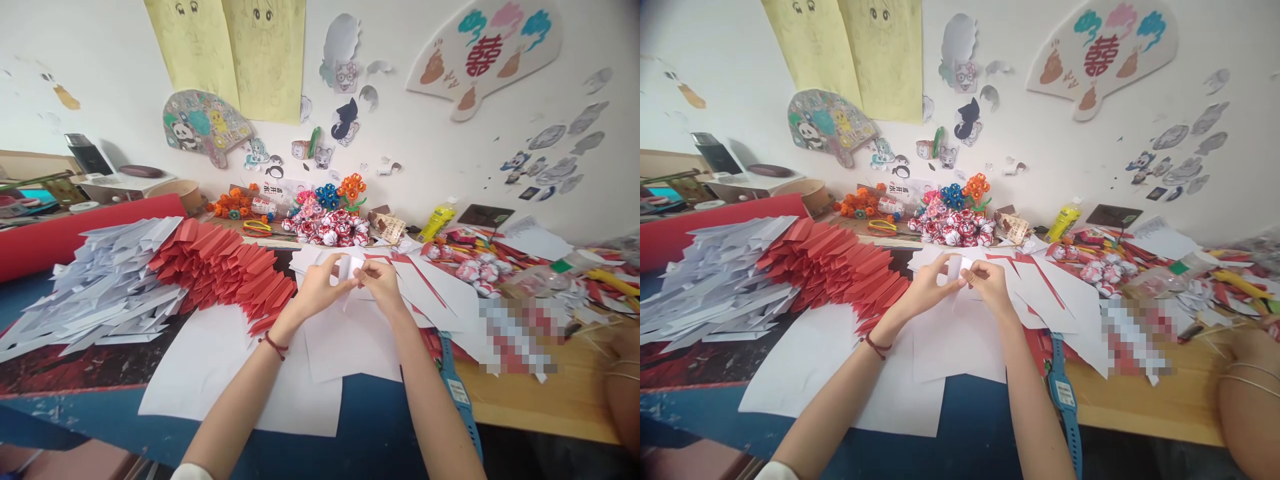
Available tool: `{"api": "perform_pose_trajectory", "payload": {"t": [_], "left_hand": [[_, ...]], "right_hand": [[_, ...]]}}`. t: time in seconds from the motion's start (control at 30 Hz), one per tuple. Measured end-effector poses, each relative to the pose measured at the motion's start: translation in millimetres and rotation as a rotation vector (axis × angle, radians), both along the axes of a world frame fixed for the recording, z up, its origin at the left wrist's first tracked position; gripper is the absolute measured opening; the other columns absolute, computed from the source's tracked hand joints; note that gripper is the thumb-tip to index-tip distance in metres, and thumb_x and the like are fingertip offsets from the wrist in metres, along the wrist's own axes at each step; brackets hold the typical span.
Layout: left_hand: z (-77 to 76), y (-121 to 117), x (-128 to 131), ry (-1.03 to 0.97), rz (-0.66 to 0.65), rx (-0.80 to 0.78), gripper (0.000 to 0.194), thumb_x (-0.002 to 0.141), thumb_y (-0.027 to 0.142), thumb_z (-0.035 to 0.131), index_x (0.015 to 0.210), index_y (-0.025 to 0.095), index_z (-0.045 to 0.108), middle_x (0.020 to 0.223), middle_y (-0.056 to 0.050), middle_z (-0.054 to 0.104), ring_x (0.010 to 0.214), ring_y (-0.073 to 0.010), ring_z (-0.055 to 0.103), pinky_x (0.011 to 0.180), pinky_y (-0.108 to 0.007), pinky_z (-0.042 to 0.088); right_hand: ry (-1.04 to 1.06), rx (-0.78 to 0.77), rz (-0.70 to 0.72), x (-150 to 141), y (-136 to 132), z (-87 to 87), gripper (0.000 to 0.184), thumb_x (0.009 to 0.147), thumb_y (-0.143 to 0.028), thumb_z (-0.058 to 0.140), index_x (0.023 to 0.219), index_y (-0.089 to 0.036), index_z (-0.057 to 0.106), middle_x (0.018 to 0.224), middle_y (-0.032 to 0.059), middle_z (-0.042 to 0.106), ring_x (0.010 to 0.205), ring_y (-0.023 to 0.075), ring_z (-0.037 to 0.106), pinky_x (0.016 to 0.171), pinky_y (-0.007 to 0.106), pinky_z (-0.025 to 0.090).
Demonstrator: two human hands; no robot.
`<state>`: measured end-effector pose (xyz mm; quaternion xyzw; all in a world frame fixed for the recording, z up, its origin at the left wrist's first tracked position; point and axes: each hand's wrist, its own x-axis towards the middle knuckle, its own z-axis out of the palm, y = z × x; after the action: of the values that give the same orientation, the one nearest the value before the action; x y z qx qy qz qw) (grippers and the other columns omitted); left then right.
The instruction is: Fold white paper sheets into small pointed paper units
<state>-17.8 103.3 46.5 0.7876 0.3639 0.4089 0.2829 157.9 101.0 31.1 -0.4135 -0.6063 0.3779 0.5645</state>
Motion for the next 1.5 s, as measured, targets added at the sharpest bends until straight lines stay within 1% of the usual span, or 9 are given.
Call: {"api": "perform_pose_trajectory", "payload": {"t": [0.1, 0.2, 0.3, 0.43, 0.6, 0.73, 0.93, 1.2, 1.5], "left_hand": [[0.0, 5, -4, -0.109, -0.031, -0.116, 0.049, 0.083, 0.042, 0.062, 0.126, 0.020, 0.053, 0.093, -0.003, 0.069, 0.076, -0.0145, 0.062, 0.072, -0.025, 0.046], [-1.6, 11, -7, -0.159, 0.066, -0.199, 0.040, 0.082, 0.039, 0.060, 0.114, 0.016, 0.063, 0.086, -0.003, 0.069, 0.064, -0.0124, 0.057, 0.061, -0.023, 0.043], [-1.8, 14, -11, -0.283, 0.083, -0.328, 0.034, 0.081, 0.042, 0.060, 0.095, 0.012, 0.069, 0.084, -0.005, 0.069, 0.065, -0.0140, 0.059, 0.057, -0.023, 0.042], [1.6, 10, -15, -0.357, 0.020, -0.463, 0.037, 0.075, 0.045, 0.066, 0.088, 0.011, 0.069, 0.083, -0.006, 0.070, 0.068, -0.0156, 0.062, 0.056, -0.021, 0.044], [0.8, 6, -15, -0.227, -0.028, -0.457, 0.040, 0.073, 0.049, 0.068, 0.084, 0.010, 0.071, 0.080, -0.007, 0.071, 0.069, -0.0177, 0.063, 0.056, -0.023, 0.044], [-1.4, 6, -13, -0.137, 0.012, -0.422, 0.043, 0.076, 0.052, 0.065, 0.085, 0.010, 0.072, 0.082, -0.008, 0.072, 0.071, -0.0203, 0.065, 0.057, -0.025, 0.045], [3.6, 7, -12, -0.131, 0.028, -0.183, 0.027, 0.078, 0.042, 0.065, 0.084, 0.016, 0.073, 0.089, -0.004, 0.073, 0.083, -0.0186, 0.065, 0.077, -0.026, 0.046], [6.4, 4, -13, -0.117, -0.052, -0.126, 0.020, 0.082, 0.035, 0.060, 0.083, 0.018, 0.071, 0.089, -0.002, 0.072, 0.086, -0.0181, 0.064, 0.083, -0.027, 0.044], [9.6, 0, -14, -0.058, -0.133, -0.111, 0.015, 0.080, 0.024, 0.057, 0.077, 0.017, 0.070, 0.080, -0.001, 0.071, 0.078, -0.0162, 0.064, 0.077, -0.025, 0.045]], "right_hand": [[-0.007, -0.018, 0.038, 2, -2, 1.9, 0.031, 0.072, -0.042, 0.076, 0.060, -0.018, 0.061, 0.058, -0.0016, 0.055, 0.054, 0.0122, 0.050, 0.053, 0.025, 0.040], [-0.035, -0.057, 0.065, 6, -4, 3.3, 0.030, 0.074, -0.041, 0.074, 0.061, -0.018, 0.061, 0.061, -0.0013, 0.055, 0.057, 0.0124, 0.051, 0.056, 0.025, 0.040], [-0.057, -0.068, 0.042, 8, -4, 4.2, 0.033, 0.074, -0.041, 0.074, 0.057, -0.018, 0.057, 0.058, -0.0021, 0.052, 0.056, 0.0118, 0.049, 0.055, 0.025, 0.039], [-0.063, -0.097, -0.025, 7, -3, 5.5, 0.029, 0.073, -0.042, 0.073, 0.064, -0.018, 0.061, 0.062, -0.0018, 0.055, 0.059, 0.0125, 0.051, 0.055, 0.024, 0.039], [-0.122, -0.085, 0.021, 2, -5, 8.9, 0.025, 0.074, -0.042, 0.072, 0.083, -0.018, 0.070, 0.087, 0.0044, 0.068, 0.081, 0.0185, 0.060, 0.068, 0.026, 0.045], [-0.139, -0.096, 0.078, 0, -9, 12.1, 0.023, 0.076, -0.039, 0.071, 0.079, -0.017, 0.070, 0.082, 0.0043, 0.068, 0.077, 0.0181, 0.061, 0.067, 0.027, 0.045], [-0.176, -0.078, 0.074, 0, -11, 16.1, 0.022, 0.076, -0.038, 0.071, 0.076, -0.016, 0.070, 0.078, 0.0041, 0.068, 0.076, 0.0181, 0.061, 0.068, 0.027, 0.045], [-0.219, -0.079, 0.120, 1, -12, 16.3, 0.022, 0.078, -0.039, 0.067, 0.076, -0.017, 0.069, 0.079, 0.0035, 0.068, 0.077, 0.0187, 0.061, 0.069, 0.028, 0.045], [-0.248, -0.082, 0.158, 4, -11, 11.6, 0.016, 0.075, -0.033, 0.069, 0.074, -0.018, 0.072, 0.074, 0.0024, 0.067, 0.070, 0.0172, 0.059, 0.065, 0.028, 0.044]]}}
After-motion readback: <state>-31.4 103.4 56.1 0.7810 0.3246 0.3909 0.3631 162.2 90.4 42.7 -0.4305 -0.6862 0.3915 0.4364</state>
